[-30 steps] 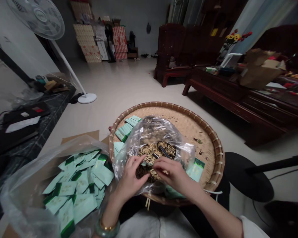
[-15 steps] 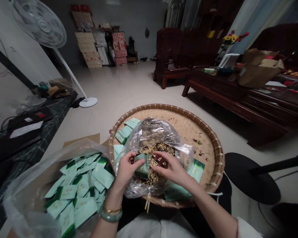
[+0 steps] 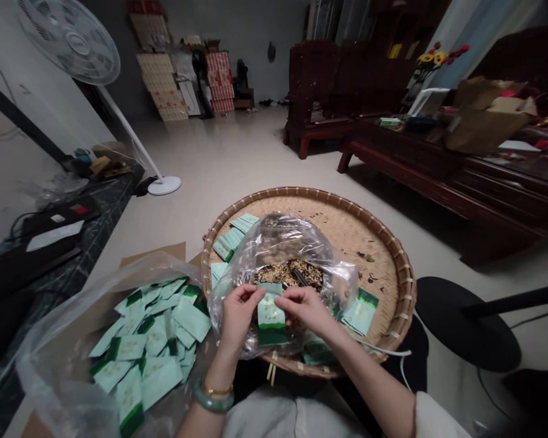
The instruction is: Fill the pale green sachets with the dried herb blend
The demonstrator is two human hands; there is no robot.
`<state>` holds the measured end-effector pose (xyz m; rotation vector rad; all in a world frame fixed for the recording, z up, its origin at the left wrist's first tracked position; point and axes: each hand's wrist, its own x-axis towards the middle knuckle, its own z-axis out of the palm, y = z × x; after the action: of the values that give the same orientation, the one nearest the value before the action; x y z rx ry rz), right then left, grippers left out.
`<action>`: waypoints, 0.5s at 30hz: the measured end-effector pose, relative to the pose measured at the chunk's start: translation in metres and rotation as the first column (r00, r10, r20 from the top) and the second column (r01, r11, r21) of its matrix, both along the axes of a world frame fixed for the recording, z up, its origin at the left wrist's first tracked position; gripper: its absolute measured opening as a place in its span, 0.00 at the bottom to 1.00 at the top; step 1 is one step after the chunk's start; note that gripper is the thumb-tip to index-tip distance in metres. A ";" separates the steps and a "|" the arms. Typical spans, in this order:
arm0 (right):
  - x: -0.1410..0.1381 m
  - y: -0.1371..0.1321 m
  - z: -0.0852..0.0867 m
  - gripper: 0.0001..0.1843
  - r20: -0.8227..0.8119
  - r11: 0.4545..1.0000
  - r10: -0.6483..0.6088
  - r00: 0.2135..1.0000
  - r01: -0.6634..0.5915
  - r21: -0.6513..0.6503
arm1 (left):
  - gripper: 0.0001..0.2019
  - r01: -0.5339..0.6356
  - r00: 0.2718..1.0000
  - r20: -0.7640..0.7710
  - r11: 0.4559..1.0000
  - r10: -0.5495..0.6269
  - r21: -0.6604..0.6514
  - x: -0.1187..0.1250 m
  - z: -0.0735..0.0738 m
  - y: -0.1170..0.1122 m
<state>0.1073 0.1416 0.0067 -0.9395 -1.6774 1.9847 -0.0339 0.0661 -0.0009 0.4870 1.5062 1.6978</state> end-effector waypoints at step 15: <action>-0.014 0.009 -0.002 0.24 0.012 0.993 -0.071 0.997 0.069 0.099 | 0.19 0.107 0.993 0.044 0.994 -0.105 -0.033 0.006 -0.003 -0.010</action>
<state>0.0936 0.1511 0.0051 -0.9671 -1.7100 1.8361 -0.0281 0.0557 -0.0035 0.5010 1.4525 1.5871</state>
